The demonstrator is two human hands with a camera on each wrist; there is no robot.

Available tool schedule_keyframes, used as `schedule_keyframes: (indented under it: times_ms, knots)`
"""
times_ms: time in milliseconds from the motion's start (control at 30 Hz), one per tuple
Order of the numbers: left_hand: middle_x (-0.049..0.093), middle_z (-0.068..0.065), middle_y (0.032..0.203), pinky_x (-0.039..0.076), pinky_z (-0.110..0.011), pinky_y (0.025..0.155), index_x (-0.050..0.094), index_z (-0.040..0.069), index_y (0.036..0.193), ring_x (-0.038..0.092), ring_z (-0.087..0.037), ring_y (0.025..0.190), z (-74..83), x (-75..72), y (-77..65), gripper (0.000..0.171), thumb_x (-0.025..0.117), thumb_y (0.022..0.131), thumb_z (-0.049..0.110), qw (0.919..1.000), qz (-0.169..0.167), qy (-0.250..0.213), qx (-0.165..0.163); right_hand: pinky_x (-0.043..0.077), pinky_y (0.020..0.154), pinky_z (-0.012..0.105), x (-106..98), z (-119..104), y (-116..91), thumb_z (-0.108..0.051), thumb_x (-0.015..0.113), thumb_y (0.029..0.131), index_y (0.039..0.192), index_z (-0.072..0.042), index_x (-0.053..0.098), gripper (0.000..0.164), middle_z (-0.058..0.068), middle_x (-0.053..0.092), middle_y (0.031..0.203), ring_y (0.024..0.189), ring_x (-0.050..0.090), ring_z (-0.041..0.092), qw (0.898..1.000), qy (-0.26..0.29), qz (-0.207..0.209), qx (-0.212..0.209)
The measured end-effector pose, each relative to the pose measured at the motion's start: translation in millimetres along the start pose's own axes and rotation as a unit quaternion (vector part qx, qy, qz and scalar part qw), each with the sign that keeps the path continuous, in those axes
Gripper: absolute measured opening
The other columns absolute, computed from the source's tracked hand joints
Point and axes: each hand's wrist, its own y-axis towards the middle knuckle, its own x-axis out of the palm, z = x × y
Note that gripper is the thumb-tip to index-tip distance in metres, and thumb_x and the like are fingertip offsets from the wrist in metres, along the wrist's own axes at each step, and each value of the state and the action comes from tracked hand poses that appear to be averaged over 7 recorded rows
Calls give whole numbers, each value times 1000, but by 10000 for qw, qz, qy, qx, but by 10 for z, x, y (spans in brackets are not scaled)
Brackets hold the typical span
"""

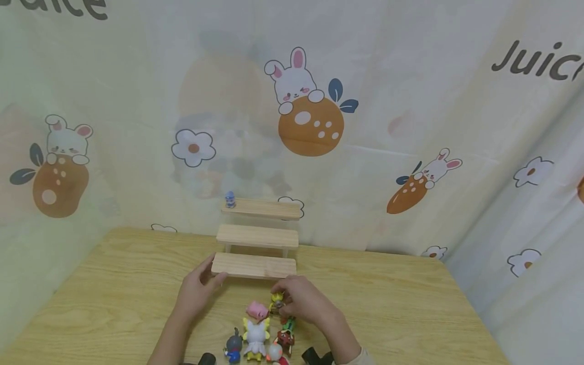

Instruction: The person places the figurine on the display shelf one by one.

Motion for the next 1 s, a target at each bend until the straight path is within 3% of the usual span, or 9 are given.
schedule_keyframes:
  times_ms: [400,1000]
  knots:
    - [41,-19,146,31,-50,113,34,17,148,39,-37,135,-8,-7,-6,84,61,82,61,10000,26,2,-30,49,65,14,49,21,31,-6,75,75,110,-9,68,36,-1,65,99,79,60,5,9980,-578,218,-167]
    - [42,-20,146,31,-51,113,34,19,148,39,-38,135,1,-3,-7,84,61,81,62,10000,-12,34,-75,52,76,21,57,23,20,-9,78,74,107,-12,66,35,-2,66,102,88,62,10,9981,-562,241,-65]
